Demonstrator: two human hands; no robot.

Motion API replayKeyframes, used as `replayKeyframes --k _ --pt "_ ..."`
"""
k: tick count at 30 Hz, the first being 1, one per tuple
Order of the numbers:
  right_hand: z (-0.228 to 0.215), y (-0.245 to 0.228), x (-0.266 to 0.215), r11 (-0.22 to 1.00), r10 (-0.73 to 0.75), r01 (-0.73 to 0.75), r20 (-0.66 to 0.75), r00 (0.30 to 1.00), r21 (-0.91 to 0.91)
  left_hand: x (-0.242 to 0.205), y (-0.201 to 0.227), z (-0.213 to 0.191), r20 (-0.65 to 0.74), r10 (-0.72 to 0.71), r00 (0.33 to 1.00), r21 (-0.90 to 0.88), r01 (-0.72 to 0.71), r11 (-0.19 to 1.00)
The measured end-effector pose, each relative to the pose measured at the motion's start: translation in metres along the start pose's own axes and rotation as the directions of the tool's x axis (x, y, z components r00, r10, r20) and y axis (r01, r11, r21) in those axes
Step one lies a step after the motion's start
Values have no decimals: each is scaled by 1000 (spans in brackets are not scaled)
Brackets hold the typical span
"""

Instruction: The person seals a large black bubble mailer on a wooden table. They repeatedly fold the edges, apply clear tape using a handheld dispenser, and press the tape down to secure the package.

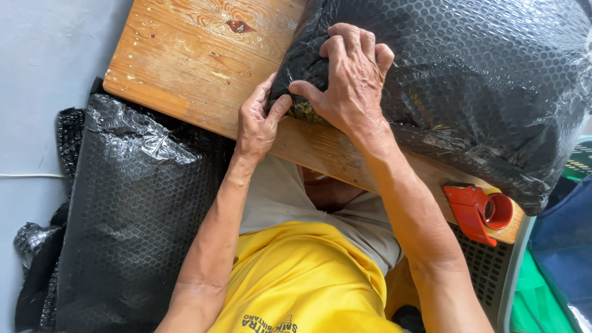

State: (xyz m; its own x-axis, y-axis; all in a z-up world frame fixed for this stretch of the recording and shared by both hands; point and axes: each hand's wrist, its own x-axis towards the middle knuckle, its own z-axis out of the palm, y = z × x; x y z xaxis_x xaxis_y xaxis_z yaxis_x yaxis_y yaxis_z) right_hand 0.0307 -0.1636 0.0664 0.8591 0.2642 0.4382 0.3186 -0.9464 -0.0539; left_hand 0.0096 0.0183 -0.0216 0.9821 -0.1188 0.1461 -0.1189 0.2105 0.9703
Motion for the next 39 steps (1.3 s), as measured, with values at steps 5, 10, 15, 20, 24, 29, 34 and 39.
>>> replayKeyframes --k 5,10,15,20,24,29,34,39 --pt "-11 4 -3 997 -78 80 103 992 -10 0 -7 0 7 43 999 1 -43 999" --pt "-10 4 -7 994 -92 102 192 977 -44 1 -15 5 -97 75 992 32 -72 997" --pt "-15 10 -8 992 -103 87 199 975 86 -3 -3 4 -57 93 994 163 -83 983" --pt "-16 14 -7 988 -130 114 160 978 107 -1 -3 9 -101 78 992 77 -70 995" --pt "-15 14 -7 985 -123 109 108 986 131 -1 -8 8 -111 79 991 75 -71 995" --pt "-13 13 -9 979 -122 121 1 992 162 -1 -5 6 -108 72 992 77 -64 995" --pt "-9 12 -12 991 -118 114 49 992 75 1 2 5 -77 32 997 60 -27 998" --pt "-4 16 -15 983 -145 148 -34 989 105 2 1 1 -76 -2 997 74 8 997"
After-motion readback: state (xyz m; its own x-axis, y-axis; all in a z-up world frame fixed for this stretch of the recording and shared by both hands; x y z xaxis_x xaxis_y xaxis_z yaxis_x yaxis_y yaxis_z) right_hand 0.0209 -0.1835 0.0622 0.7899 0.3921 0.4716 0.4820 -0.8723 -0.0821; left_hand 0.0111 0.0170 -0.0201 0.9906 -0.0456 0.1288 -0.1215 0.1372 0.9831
